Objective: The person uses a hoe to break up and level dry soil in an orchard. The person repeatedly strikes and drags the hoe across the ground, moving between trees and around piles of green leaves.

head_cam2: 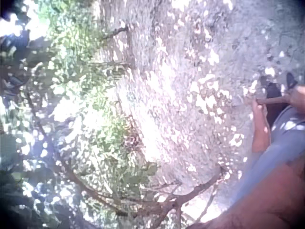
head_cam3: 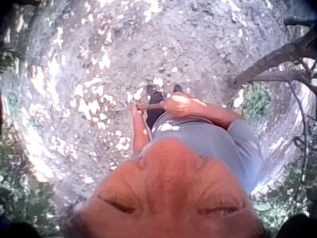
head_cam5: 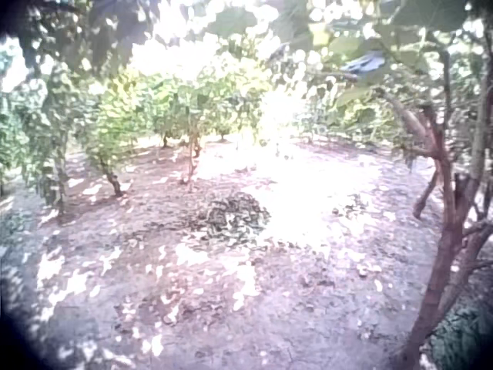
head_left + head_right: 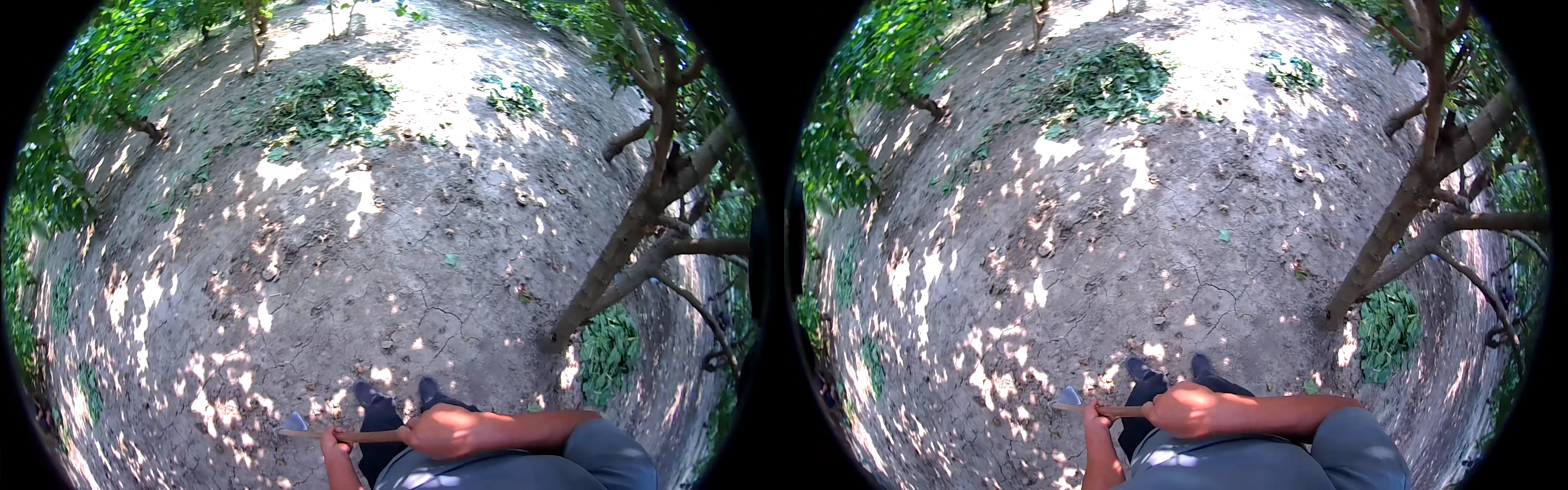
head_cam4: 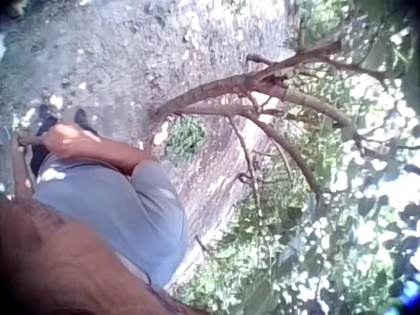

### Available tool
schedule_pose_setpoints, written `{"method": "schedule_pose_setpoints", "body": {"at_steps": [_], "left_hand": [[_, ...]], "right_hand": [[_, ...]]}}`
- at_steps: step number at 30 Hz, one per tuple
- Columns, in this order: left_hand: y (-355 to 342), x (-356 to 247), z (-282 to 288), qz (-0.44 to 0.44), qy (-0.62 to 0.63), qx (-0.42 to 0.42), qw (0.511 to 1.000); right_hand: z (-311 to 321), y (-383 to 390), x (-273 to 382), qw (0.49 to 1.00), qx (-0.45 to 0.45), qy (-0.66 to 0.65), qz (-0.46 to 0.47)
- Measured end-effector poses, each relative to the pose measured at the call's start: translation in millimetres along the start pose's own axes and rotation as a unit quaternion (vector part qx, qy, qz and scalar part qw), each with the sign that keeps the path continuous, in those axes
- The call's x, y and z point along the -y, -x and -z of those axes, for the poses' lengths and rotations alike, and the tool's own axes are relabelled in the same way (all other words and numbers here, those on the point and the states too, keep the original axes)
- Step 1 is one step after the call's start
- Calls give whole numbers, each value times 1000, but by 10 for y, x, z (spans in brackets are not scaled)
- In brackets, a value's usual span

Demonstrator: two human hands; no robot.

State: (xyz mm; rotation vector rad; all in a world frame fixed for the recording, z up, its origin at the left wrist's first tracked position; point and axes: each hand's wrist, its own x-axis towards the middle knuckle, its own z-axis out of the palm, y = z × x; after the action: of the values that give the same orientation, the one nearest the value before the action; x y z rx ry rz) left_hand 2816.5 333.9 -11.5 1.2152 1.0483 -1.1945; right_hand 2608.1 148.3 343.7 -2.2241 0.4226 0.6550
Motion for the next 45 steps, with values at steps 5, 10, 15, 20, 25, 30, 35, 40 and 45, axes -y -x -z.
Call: {"method": "schedule_pose_setpoints", "body": {"at_steps": [5, 10, 15, 20, 25, 30, 35, 40, 45], "left_hand": [[-301, -419, 125, 45, 49, -9, 998], [-430, -565, 50, 74, 52, -44, 995], [-497, -533, -93, 86, 18, -51, 995], [-504, -430, -287, 96, -41, -44, 994], [-475, -337, -465, 89, -81, -43, 992], [-604, -307, -663, 51, -115, -35, 992], [-425, -49, -1176, 16, -97, 20, 995], [-45, 339, -1883, 22, -106, 27, 994], [83, 505, -2402, 52, -102, 106, 988]], "right_hand": [[290, -1, 202, 996, -83, 21, -16], [437, -127, 178, 986, -132, -50, -91], [476, -128, -53, 967, -133, -145, -159], [247, 50, -392, 929, -179, -215, -241], [8, 299, -580, 909, -202, -224, -288], [-34, 476, -763, 901, -198, -252, -294], [148, 860, -944, 874, -240, -307, -289], [273, 1214, -972, 861, -299, -288, -293], [610, 1454, -827, 878, -360, -229, -216]]}}
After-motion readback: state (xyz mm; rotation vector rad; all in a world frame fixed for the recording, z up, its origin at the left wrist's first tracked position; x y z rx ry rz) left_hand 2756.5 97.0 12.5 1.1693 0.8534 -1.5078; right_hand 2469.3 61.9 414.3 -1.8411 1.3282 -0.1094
